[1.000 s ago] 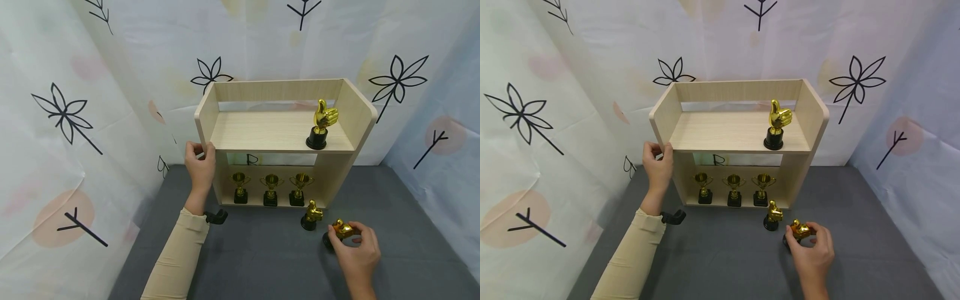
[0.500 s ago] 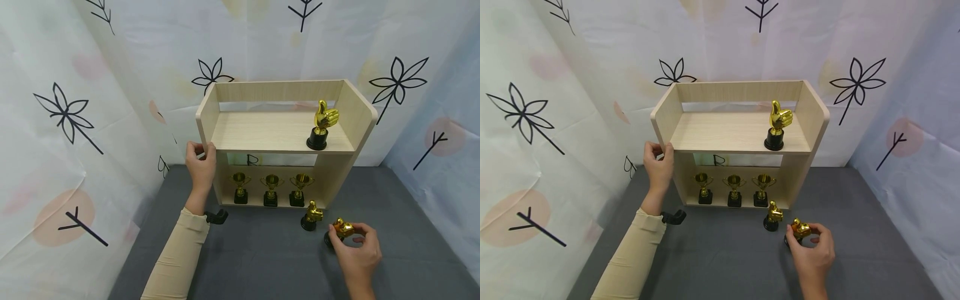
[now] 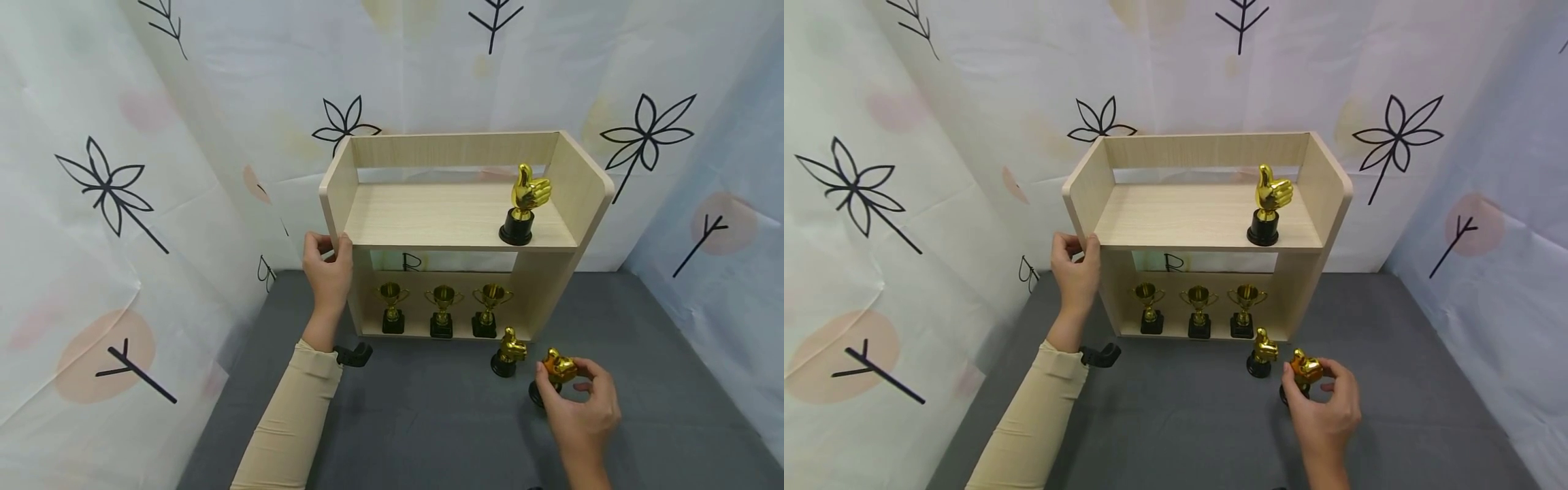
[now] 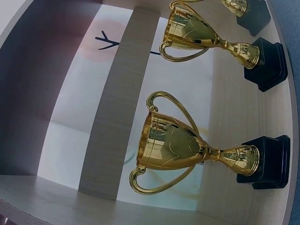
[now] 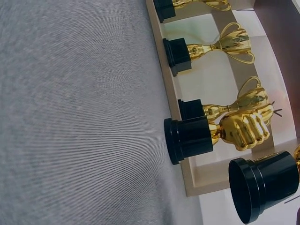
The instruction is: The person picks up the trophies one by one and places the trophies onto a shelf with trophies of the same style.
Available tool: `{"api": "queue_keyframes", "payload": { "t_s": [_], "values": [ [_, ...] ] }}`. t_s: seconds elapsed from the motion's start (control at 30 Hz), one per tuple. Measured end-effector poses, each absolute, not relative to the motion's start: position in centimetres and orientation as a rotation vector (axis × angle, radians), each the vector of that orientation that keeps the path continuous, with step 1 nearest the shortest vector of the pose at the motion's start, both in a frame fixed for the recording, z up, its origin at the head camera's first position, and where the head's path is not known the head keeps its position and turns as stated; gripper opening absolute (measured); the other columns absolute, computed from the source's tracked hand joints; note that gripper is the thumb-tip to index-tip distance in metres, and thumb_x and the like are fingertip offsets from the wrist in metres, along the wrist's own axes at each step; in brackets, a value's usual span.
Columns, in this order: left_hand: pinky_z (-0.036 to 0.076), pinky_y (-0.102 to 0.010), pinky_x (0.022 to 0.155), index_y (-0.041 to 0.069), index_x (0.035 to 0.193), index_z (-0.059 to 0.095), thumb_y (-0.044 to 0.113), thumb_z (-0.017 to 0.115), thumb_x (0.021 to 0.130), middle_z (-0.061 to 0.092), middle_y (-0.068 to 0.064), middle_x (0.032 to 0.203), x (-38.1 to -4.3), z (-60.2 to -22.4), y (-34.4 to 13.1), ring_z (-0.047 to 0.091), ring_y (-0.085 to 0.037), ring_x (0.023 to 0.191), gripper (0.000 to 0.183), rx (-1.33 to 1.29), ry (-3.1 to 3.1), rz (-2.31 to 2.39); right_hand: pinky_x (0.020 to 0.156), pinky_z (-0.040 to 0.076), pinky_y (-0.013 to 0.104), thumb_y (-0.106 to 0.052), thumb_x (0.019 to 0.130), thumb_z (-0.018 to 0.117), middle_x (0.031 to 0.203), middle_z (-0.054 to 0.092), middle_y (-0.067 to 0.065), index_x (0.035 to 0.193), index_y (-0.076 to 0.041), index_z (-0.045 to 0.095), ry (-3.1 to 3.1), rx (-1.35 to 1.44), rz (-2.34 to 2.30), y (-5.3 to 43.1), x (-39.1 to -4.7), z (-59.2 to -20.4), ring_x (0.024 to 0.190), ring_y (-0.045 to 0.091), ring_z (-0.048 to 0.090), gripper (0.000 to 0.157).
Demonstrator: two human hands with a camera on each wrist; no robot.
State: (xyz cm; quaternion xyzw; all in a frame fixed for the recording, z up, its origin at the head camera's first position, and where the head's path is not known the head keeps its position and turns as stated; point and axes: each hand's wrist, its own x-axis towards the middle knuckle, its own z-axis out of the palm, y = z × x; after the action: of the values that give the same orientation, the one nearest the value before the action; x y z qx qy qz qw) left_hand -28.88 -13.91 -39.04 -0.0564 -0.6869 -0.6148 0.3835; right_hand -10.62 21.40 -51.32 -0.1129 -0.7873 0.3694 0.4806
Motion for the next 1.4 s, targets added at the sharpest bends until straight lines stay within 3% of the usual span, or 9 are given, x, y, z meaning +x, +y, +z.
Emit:
{"api": "queue_keyframes", "payload": {
  "t_s": [0.33, 1.4],
  "values": [
    [0.057, -0.041, 0.079, 0.004, 0.095, 0.053, 0.022, 0.066, 0.102, 0.06, -0.012, 0.098, -28.8, -39.1, -13.9, 0.064, -0.019, 0.095, 0.023, -0.149, -1.77, -1.556, 0.079, 0.037, 0.008, 0.002, 0.065, 0.097, 0.103, 0.072, 0.027, 0.11, 0.011, 0.071, -1.822, -0.224, 0.904, 21.2, -11.2, -51.2, 0.095, -0.014, 0.05, 0.053],
    [0.056, -0.038, 0.078, 0.005, 0.096, 0.053, 0.024, 0.066, 0.102, 0.059, -0.01, 0.096, -28.8, -39.1, -13.9, 0.064, -0.02, 0.093, 0.024, -0.14, -1.762, -1.55, 0.089, 0.041, 0.008, 0.004, 0.065, 0.093, 0.099, 0.073, 0.033, 0.107, 0.012, 0.076, -1.715, -0.125, 0.929, 19.6, -12.6, -47.5, 0.094, -0.012, 0.055, 0.046]
  ]
}}
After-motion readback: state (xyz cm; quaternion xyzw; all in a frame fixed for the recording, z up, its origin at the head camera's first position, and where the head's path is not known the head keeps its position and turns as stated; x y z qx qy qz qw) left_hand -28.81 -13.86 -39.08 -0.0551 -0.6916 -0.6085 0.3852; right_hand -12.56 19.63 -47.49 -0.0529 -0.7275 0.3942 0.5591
